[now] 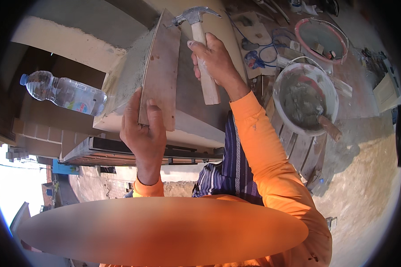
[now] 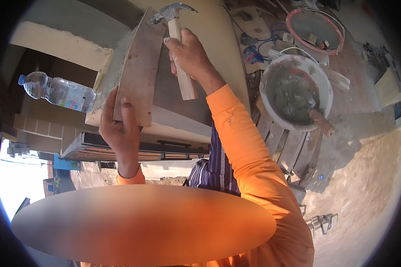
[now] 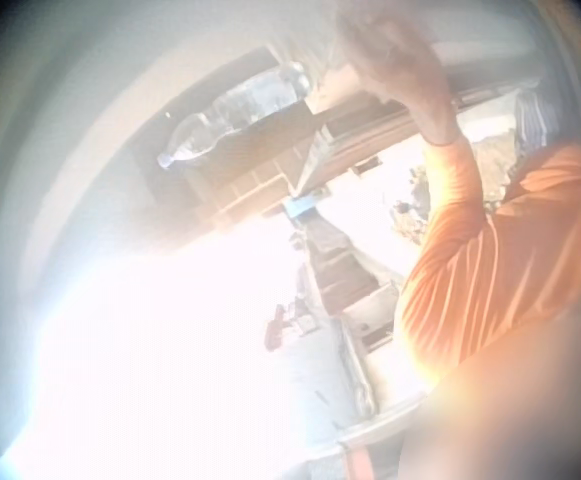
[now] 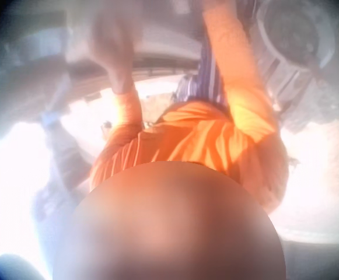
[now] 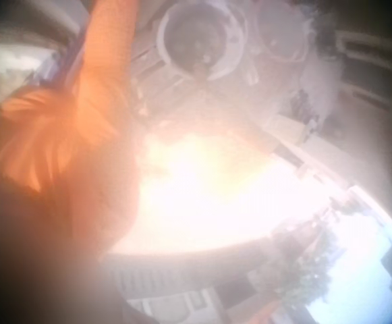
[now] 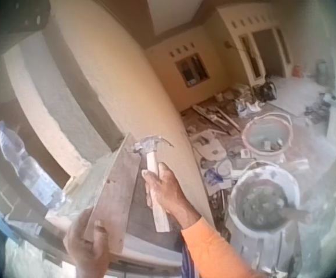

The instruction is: The person uses a hammer to tap a metal straightedge against a concrete pillar, then applies and smooths cement with a trowel. The person repeatedly scoops cement from a bucket and spreads it along the pillar's edge to create a smooth finish.

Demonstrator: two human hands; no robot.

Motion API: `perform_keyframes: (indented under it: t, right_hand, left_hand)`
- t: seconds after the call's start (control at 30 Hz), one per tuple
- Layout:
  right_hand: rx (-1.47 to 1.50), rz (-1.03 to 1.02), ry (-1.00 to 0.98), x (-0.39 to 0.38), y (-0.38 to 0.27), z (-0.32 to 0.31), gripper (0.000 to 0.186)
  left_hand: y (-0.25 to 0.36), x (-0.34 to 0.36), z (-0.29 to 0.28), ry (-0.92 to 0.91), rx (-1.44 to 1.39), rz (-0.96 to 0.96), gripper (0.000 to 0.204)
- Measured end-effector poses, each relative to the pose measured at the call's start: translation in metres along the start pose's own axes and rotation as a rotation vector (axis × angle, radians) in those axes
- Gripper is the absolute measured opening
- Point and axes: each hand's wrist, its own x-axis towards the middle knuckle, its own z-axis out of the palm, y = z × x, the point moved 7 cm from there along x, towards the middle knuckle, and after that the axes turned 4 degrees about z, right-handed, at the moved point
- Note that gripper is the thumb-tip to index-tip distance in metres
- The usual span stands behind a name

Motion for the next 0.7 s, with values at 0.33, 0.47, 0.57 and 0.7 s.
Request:
perform_keyframes:
  t: [0.33, 0.47, 0.57, 0.7]
  right_hand:
    - [0.225, 0.216, 0.111, -0.114, 0.117, -0.059, 0.015]
    - [0.316, 0.355, 0.123, -0.139, 0.159, -0.07, 0.017]
    - [0.32, 0.398, 0.143, -0.14, 0.172, -0.072, 0.017]
    - [0.236, 0.376, 0.14, -0.136, 0.173, -0.068, 0.016]
  left_hand:
    - [-0.051, -0.096, -0.051, -0.076, -0.088, 0.054, 0.049]
    - [-0.159, -0.31, -0.039, -1.063, 0.202, -0.46, 0.039]
    - [-0.179, -0.493, -0.062, -1.823, 0.042, -0.446, 0.034]
    - [-0.156, -0.614, -0.063, -1.928, -0.182, 0.236, 0.027]
